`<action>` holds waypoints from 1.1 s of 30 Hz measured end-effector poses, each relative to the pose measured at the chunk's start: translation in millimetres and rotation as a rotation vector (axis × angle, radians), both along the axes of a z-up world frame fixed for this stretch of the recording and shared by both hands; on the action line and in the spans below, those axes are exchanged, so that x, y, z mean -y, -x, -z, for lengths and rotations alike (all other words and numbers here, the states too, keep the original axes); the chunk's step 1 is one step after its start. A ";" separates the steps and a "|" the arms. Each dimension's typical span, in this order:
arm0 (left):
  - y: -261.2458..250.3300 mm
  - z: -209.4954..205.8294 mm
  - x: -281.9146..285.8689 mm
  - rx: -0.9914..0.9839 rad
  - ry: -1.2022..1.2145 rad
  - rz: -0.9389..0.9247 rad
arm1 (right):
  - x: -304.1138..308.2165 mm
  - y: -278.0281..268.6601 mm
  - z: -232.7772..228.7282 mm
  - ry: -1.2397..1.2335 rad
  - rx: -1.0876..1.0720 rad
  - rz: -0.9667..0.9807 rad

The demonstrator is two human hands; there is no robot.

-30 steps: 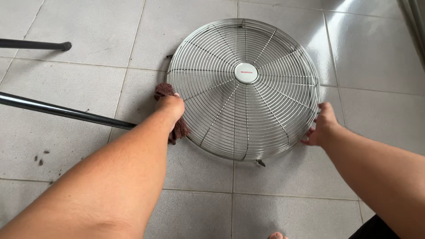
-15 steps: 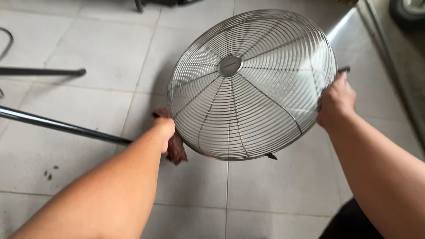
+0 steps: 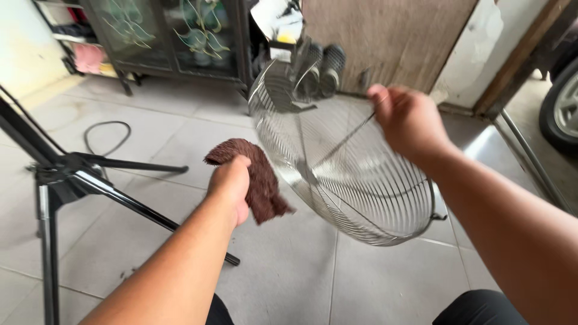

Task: The person wipes the metal fan cage with a brown cloth, cleaning both the outer and inner surfaces. They rotate the cage to reach different areas and continue wiping until the entire cage is cleaned.

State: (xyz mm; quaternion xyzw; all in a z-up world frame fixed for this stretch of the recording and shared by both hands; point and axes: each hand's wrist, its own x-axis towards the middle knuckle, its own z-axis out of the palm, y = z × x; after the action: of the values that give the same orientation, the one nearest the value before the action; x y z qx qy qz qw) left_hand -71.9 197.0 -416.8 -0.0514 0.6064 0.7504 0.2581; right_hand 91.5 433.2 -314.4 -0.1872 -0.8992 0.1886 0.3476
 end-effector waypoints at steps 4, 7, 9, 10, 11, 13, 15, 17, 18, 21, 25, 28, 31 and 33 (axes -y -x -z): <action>6.0 -27.5 11.9 0.154 -0.210 -0.138 | 35.8 -5.1 9.4 0.100 0.319 -0.074; 18.1 -23.4 26.4 0.198 -0.150 -0.240 | 47.0 -15.1 32.9 -0.166 0.448 -0.175; 26.6 -8.5 38.6 0.210 -0.089 -0.311 | 49.9 -25.9 54.9 -0.254 0.323 -0.378; 31.4 2.1 46.4 0.170 -0.014 -0.283 | 53.0 -33.8 69.8 -0.273 0.311 -0.440; 36.7 13.6 54.0 0.140 0.047 -0.279 | 56.5 -41.8 84.9 -0.291 0.297 -0.502; 49.7 35.7 64.7 0.082 0.166 -0.266 | 63.9 -55.3 113.8 -0.368 0.331 -0.615; 56.1 62.2 76.4 0.048 0.298 -0.240 | 75.5 -67.3 142.1 -0.481 0.437 -0.736; 57.5 82.5 83.5 -0.005 0.457 -0.190 | 86.6 -72.2 165.9 -0.480 0.679 -0.844; 53.8 92.4 85.8 -0.073 0.569 -0.173 | 91.6 -75.0 178.3 -0.477 0.801 -0.898; 36.6 111.4 82.9 -0.365 0.849 -0.152 | 106.8 -81.0 214.3 -0.427 0.933 -1.033; 13.9 110.4 60.6 -0.326 0.692 0.213 | 128.3 -82.6 249.3 -0.389 1.261 -1.026; 5.2 111.1 38.7 -0.197 0.573 0.341 | 145.5 -79.8 265.3 -0.302 1.442 -0.991; 7.6 123.3 22.4 -0.118 0.598 0.280 | 150.8 -80.9 275.4 -0.286 1.494 -1.017; 5.6 140.6 21.9 -0.044 0.692 0.297 | 150.0 -85.7 281.3 -0.340 1.419 -1.063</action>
State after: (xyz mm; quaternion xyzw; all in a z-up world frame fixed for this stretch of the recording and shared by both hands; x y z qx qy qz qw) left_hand -77.4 175.1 -557.4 -0.0311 0.8302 0.4565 0.3184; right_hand 177.2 283.2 -595.8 0.2346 -0.8860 0.0289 -0.3990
